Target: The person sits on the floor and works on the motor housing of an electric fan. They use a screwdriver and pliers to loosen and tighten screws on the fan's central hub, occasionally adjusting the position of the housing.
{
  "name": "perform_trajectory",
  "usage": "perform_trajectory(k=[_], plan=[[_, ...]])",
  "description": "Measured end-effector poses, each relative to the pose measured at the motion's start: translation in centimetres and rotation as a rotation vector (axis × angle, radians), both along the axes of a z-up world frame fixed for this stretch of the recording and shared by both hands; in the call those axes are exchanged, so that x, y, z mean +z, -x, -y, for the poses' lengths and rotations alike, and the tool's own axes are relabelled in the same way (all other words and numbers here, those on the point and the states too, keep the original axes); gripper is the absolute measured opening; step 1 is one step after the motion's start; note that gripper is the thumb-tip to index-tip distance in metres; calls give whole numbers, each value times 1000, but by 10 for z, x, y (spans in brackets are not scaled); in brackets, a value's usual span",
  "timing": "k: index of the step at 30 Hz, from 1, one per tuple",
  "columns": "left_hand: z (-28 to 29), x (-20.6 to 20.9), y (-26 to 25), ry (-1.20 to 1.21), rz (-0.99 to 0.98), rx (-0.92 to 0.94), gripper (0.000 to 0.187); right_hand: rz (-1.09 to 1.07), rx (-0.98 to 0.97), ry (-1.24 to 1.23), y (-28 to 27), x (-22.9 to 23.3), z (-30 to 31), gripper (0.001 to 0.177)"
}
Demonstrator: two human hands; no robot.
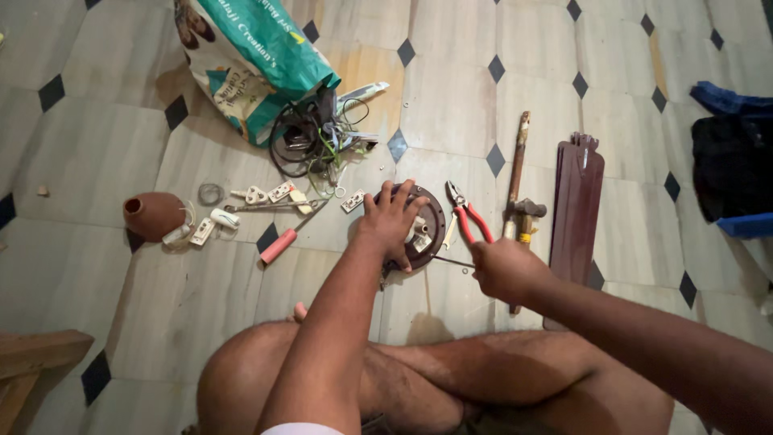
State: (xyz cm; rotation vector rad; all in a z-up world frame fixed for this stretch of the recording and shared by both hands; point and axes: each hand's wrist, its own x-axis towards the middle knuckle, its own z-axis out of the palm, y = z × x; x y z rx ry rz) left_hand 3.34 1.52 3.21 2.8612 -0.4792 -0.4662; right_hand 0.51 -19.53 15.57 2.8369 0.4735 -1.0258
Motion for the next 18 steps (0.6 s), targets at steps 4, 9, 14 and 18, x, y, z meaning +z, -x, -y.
perform_trajectory(k=[4,9,14,18], plan=[[0,-4,3,-24,6,5,146,-6,-86,-38,-6,-3,0,23],[-1,-3,2,-4,13,2,146,58,154,-24,10,-7,12,20],[0,-1,1,-33,3,0,146,47,250,12,13,-10,16,21],[-1,5,0,-17,-28,3,146,45,279,-2,11,-9,13,21]])
